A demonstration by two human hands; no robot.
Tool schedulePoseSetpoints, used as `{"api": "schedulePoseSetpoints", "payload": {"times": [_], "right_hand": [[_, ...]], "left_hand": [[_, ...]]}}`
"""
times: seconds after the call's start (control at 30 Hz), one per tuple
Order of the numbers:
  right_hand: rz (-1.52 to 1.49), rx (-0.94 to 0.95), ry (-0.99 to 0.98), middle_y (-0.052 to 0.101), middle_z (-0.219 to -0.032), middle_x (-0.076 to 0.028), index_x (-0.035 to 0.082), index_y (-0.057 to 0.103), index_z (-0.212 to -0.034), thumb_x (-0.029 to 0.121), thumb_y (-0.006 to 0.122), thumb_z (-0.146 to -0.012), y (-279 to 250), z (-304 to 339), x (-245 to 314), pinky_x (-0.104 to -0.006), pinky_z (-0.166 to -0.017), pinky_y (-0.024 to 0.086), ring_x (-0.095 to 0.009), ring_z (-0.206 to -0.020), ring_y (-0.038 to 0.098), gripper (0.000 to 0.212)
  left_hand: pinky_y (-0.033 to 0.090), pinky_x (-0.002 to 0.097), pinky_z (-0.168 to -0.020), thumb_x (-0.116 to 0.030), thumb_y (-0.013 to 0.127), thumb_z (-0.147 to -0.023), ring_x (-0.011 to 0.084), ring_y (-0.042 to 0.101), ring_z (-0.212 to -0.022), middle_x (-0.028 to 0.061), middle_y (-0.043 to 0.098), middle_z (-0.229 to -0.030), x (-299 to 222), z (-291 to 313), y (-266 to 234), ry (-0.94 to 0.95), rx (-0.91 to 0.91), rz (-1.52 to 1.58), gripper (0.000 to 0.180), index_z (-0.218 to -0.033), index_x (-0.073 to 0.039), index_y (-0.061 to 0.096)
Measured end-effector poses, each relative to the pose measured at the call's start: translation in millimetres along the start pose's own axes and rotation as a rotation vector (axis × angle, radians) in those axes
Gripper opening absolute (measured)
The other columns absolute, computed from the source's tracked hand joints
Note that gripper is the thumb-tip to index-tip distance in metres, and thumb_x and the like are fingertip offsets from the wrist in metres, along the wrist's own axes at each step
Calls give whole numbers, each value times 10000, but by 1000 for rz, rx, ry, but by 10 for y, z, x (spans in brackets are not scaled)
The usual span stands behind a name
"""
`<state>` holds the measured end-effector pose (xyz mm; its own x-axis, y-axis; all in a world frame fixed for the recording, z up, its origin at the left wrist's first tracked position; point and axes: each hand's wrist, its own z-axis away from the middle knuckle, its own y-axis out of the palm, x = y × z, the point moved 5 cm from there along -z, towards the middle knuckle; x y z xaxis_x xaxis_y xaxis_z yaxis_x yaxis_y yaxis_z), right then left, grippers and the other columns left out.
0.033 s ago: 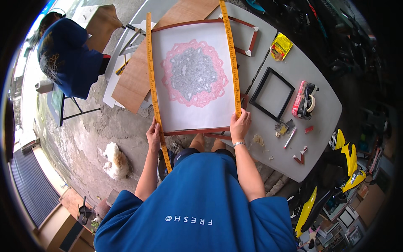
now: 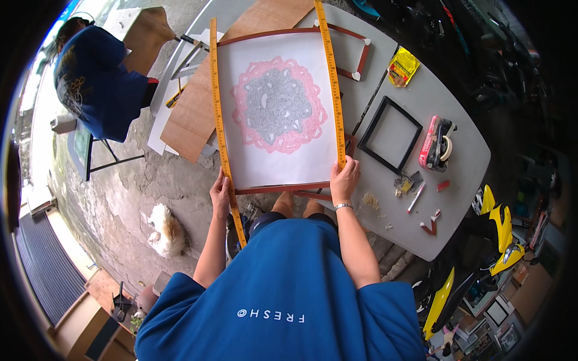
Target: The person selects an artwork of a bird, picks up a mandala drawing, carries them to a table, places a wooden frame around the drawing, and uses two rulers to measure the frame's position.
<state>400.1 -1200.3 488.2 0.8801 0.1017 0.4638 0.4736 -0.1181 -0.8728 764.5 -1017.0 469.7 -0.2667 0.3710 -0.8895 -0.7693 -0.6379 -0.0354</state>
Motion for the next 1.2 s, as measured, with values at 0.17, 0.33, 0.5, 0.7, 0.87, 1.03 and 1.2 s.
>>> {"api": "schedulePoseSetpoints", "payload": {"times": [0.17, 0.33, 0.5, 0.7, 0.87, 1.03, 1.2], "right_hand": [[10, -10, 15, 567, -1011, -140, 54, 521, -1112, 237, 628, -895, -8, 9, 5, -462, -816, 460, -335, -987, 560, 303], [30, -14, 25, 571, -1013, -133, 57, 530, -1098, 242, 633, -893, -17, 10, 10, -459, -810, 458, -335, -987, 561, 295], [36, -8, 29, 568, -1008, -134, 58, 529, -1071, 237, 639, -888, -13, 7, 8, -460, -811, 451, -334, -987, 560, 279], [33, -8, 45, 564, -1003, -137, 61, 516, -1052, 230, 640, -885, -5, -1, 12, -460, -807, 448, -337, -986, 557, 267], [37, 1, 86, 565, -1011, -135, 71, 516, -1044, 245, 649, -876, -2, -3, 2, -460, -809, 440, -338, -993, 555, 277], [56, 27, 134, 564, -1015, -124, 76, 531, -1037, 268, 670, -859, -25, -7, 1, -460, -817, 430, -331, -1001, 550, 296], [84, 45, 150, 562, -1012, -117, 74, 550, -1021, 276, 677, -853, -49, -9, 16, -455, -825, 427, -324, -1004, 546, 292]], "left_hand": [[415, 229, -972, -163, 555, -1003, 86, 548, -1107, 43, 566, -1328, -16, 8, -1, -36, -4, -27, 503, -1458, -7, 408], [418, 227, -969, -165, 555, -1003, 86, 548, -1105, 41, 571, -1321, -9, 8, -6, -49, -11, -31, 499, -1455, -6, 413], [421, 228, -972, -159, 553, -1003, 86, 550, -1109, 40, 574, -1318, -14, 13, 2, -16, -10, -23, 490, -1450, -7, 422], [419, 227, -976, -159, 555, -1002, 90, 549, -1117, 47, 573, -1326, -34, 16, 4, 1, -16, -34, 487, -1445, -4, 427], [415, 229, -982, -163, 558, -1002, 94, 542, -1130, 52, 567, -1336, -26, 16, 11, 27, -24, -45, 488, -1444, -3, 428], [416, 233, -983, -166, 563, -1000, 95, 540, -1132, 55, 566, -1337, 10, 5, -12, 21, -34, -40, 490, -1443, -5, 430], [419, 232, -978, -164, 560, -1002, 94, 544, -1121, 55, 567, -1334, 14, 11, -17, 19, -21, -44, 484, -1441, -3, 434]]}}
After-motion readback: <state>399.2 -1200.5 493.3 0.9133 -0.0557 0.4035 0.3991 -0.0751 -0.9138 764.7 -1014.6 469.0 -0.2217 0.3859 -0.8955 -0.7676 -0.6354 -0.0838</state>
